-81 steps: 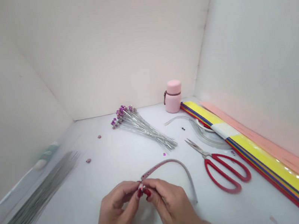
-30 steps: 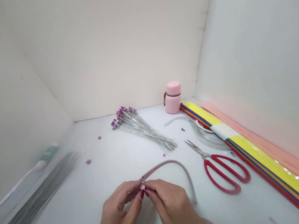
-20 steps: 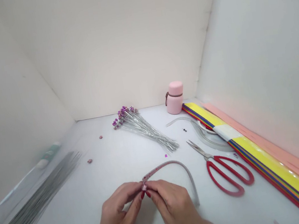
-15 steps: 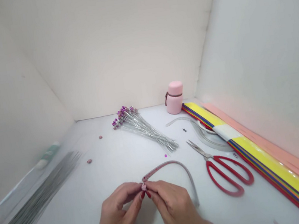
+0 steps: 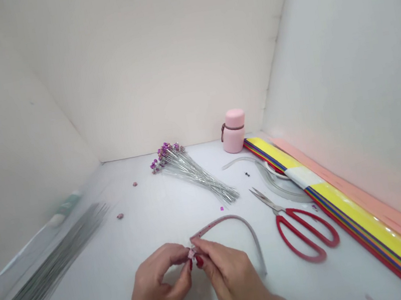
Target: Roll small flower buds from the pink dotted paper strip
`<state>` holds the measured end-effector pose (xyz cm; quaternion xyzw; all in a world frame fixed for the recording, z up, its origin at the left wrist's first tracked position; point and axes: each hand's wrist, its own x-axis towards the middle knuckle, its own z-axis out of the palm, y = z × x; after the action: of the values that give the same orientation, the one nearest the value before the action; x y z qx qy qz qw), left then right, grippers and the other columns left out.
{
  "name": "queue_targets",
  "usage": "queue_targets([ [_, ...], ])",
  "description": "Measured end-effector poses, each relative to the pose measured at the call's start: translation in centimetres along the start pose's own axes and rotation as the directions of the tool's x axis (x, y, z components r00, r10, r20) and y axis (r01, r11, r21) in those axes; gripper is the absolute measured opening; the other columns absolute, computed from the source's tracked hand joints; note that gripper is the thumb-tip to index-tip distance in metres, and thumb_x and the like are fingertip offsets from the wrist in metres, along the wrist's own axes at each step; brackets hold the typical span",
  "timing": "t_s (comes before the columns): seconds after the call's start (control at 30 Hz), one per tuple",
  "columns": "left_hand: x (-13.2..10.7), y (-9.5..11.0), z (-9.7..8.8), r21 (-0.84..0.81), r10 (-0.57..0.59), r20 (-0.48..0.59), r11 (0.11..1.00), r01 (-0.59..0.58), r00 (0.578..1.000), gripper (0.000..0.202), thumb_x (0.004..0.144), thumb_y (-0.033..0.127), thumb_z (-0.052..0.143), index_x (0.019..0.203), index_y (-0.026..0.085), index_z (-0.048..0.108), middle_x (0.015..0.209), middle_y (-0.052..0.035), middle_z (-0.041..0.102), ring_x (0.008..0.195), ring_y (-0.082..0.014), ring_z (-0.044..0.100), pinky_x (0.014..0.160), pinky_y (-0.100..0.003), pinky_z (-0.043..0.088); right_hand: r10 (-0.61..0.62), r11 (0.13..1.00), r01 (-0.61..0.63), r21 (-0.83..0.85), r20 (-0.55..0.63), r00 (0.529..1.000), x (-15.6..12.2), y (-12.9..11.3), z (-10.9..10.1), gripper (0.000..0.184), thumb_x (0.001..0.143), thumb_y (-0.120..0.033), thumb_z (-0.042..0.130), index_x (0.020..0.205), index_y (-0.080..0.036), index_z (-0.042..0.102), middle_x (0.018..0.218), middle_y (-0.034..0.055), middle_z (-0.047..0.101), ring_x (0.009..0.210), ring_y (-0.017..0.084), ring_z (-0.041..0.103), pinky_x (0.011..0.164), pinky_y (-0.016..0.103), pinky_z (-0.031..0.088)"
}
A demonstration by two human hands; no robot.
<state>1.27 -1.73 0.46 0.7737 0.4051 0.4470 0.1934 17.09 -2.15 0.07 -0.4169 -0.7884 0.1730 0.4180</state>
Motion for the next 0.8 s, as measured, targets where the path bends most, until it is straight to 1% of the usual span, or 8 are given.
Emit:
queue_targets([
  [0.13, -0.14, -0.03, -0.10, -0.071, -0.038, 0.035, 0.997, 0.040, 0.999, 0.020, 0.075, 0.004, 0.051, 0.086, 0.018, 0.060, 0.077, -0.0026, 0.066, 0.070, -0.0126, 0.061, 0.066, -0.021, 0.049, -0.020, 1.000, 0.020, -0.009, 0.026, 0.999, 0.07, 0.08, -0.24, 0.027, 0.082, -0.011, 0.039, 0.102, -0.017, 0.057, 0.077, 0.0053, 0.069, 0.069, 0.015, 0.065, 0.063, 0.024, 0.053],
  [0.23, -0.40, -0.25, 0.02, -0.116, -0.101, 0.032, 0.988, 0.104, 0.994, 0.021, 0.078, 0.005, 0.050, 0.092, 0.018, 0.059, 0.081, -0.0030, 0.066, 0.071, -0.0120, 0.062, 0.065, -0.020, 0.050, 0.008, 1.000, -0.008, -0.028, -0.004, 1.000, -0.05, 0.25, -0.22, 0.024, 0.082, -0.012, 0.041, 0.097, -0.017, 0.059, 0.074, 0.0039, 0.069, 0.065, 0.015, 0.065, 0.060, 0.023, 0.052],
  [0.37, -0.49, -0.18, 0.08, -0.160, -0.160, 0.052, 0.973, 0.166, 0.986, 0.018, 0.079, 0.007, 0.049, 0.088, 0.018, 0.060, 0.080, -0.0031, 0.066, 0.071, -0.0126, 0.062, 0.064, -0.020, 0.051, 0.045, 0.998, -0.045, -0.033, -0.011, 0.999, -0.22, 0.52, -0.05, 0.021, 0.081, -0.012, 0.043, 0.093, -0.017, 0.060, 0.076, 0.0045, 0.070, 0.066, 0.015, 0.065, 0.062, 0.022, 0.052],
  [0.5, -0.46, -0.07, 0.12, -0.191, -0.161, 0.079, 0.966, 0.173, 0.984, 0.016, 0.077, 0.009, 0.052, 0.089, 0.017, 0.061, 0.082, -0.0043, 0.066, 0.074, -0.0131, 0.062, 0.066, -0.021, 0.052, 0.081, 0.997, -0.081, -0.004, -0.004, 0.997, -0.20, 0.50, 0.01, 0.020, 0.081, -0.013, 0.043, 0.091, -0.017, 0.060, 0.077, 0.0048, 0.069, 0.069, 0.015, 0.065, 0.062, 0.022, 0.052],
  [0.6, -0.56, -0.29, 0.16, -0.159, -0.157, 0.052, 0.974, 0.164, 0.986, 0.016, 0.077, 0.008, 0.052, 0.088, 0.017, 0.061, 0.080, -0.0039, 0.066, 0.072, -0.0128, 0.062, 0.064, -0.021, 0.052, 0.091, 0.995, -0.092, 0.045, 0.020, 0.996, -0.10, 0.25, -0.02, 0.019, 0.081, -0.014, 0.045, 0.092, -0.016, 0.060, 0.079, 0.0058, 0.070, 0.070, 0.016, 0.066, 0.063, 0.022, 0.053],
  [0.7, -0.69, -0.46, 0.15, -0.120, -0.130, 0.016, 0.984, 0.131, 0.991, 0.015, 0.077, 0.007, 0.052, 0.084, 0.017, 0.061, 0.076, -0.0025, 0.066, 0.068, -0.0125, 0.062, 0.062, -0.021, 0.051, 0.105, 0.992, -0.107, 0.064, 0.035, 0.994, -0.11, 0.16, 0.02, 0.020, 0.080, -0.014, 0.047, 0.093, -0.017, 0.061, 0.082, 0.0064, 0.070, 0.074, 0.017, 0.065, 0.067, 0.024, 0.053],
  [0.8, -0.70, -0.38, 0.14, -0.124, -0.137, 0.023, 0.983, 0.138, 0.990, 0.016, 0.077, 0.007, 0.050, 0.083, 0.018, 0.061, 0.076, -0.0027, 0.066, 0.068, -0.0128, 0.062, 0.062, -0.021, 0.051, 0.177, 0.975, -0.185, 0.122, 0.072, 0.982, -0.21, 0.29, 0.09, 0.019, 0.081, -0.017, 0.046, 0.093, -0.018, 0.061, 0.081, 0.0060, 0.069, 0.073, 0.017, 0.065, 0.067, 0.025, 0.053],
])
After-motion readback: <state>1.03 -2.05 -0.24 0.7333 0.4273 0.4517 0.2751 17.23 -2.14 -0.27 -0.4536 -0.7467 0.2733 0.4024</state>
